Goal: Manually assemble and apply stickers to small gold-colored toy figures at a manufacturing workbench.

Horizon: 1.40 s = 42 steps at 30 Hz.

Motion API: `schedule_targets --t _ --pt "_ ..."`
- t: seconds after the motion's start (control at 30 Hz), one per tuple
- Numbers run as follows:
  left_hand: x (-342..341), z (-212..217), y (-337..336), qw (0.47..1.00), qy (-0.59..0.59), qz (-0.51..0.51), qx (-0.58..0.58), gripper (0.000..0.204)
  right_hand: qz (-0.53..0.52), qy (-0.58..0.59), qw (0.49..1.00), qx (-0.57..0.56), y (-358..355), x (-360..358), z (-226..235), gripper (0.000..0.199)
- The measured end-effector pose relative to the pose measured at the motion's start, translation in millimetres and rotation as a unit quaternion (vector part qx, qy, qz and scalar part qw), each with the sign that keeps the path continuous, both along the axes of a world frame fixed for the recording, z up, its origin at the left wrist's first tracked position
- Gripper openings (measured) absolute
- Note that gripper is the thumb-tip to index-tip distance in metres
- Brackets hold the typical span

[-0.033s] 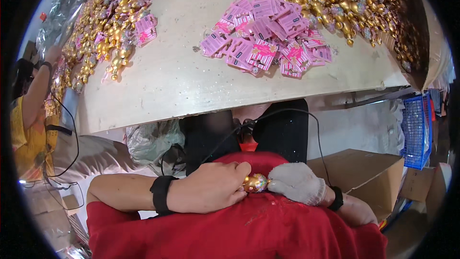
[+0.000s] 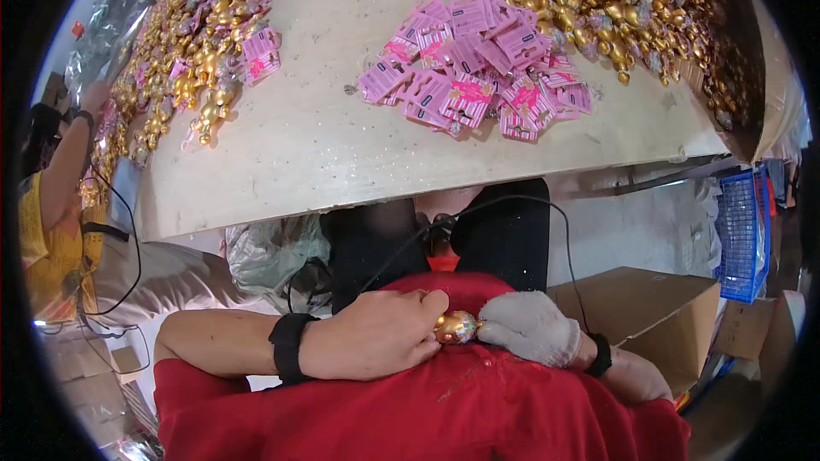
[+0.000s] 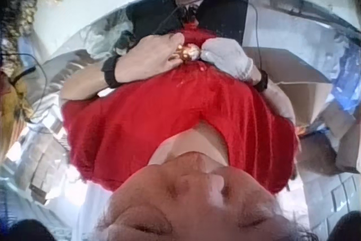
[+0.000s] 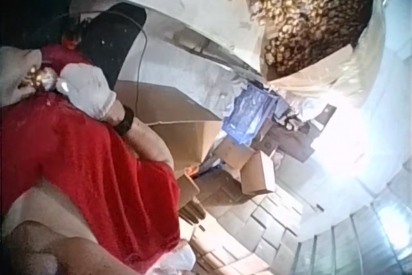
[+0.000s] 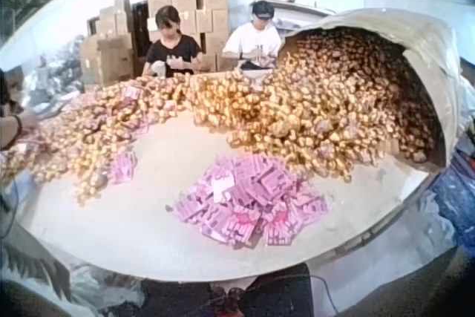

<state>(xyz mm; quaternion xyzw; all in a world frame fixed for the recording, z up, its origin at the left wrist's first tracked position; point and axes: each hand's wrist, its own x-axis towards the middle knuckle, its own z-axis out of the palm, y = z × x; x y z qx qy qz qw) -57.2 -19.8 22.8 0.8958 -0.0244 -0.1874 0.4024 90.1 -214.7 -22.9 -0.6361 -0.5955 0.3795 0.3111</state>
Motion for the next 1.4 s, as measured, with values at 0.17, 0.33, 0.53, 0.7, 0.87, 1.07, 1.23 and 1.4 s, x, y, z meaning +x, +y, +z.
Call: schedule_targets --t 0.17,0.33,0.53,0.7,0.87,1.07,1.23,1.4 --pt "5.7 1.2 1.1 0.999 0.021 -0.025 0.015 0.034 0.023 -0.026 0.996 -0.085 3.4 -0.9 -2.8 0.026" --pt "4.5 -6.0 2.0 1.0 0.002 -0.012 -0.02 0.031 0.008 -0.019 0.999 -0.025 2.0 -2.4 -7.8 0.025" --pt "5.6 -1.7 17.6 0.997 0.014 0.067 -0.035 0.038 -0.01 0.012 1.0 0.004 13.6 18.0 12.0 0.02" --pt "-12.4 26.0 92.5 0.927 -0.069 0.368 -0.014 0.032 -0.341 0.287 0.894 0.043 10.0 47.5 23.5 0.036" --pt "-27.8 56.3 211.1 0.655 -0.401 0.44 0.465 0.051 -0.363 0.387 0.848 0.008 5.3 46.2 8.5 0.032" --pt "43.6 -11.9 200.5 0.901 -0.223 0.353 0.119 0.032 -0.258 0.25 0.929 -0.095 26.6 28.7 4.8 0.023" --pt "90.5 -45.2 178.7 0.899 -0.171 0.326 0.239 0.025 -0.159 0.109 0.976 -0.104 23.6 24.8 2.9 0.025" --pt "100.5 -46.7 203.7 0.912 -0.185 0.313 0.19 0.019 -0.164 0.117 0.968 -0.151 22.6 27.3 -0.4 0.025"
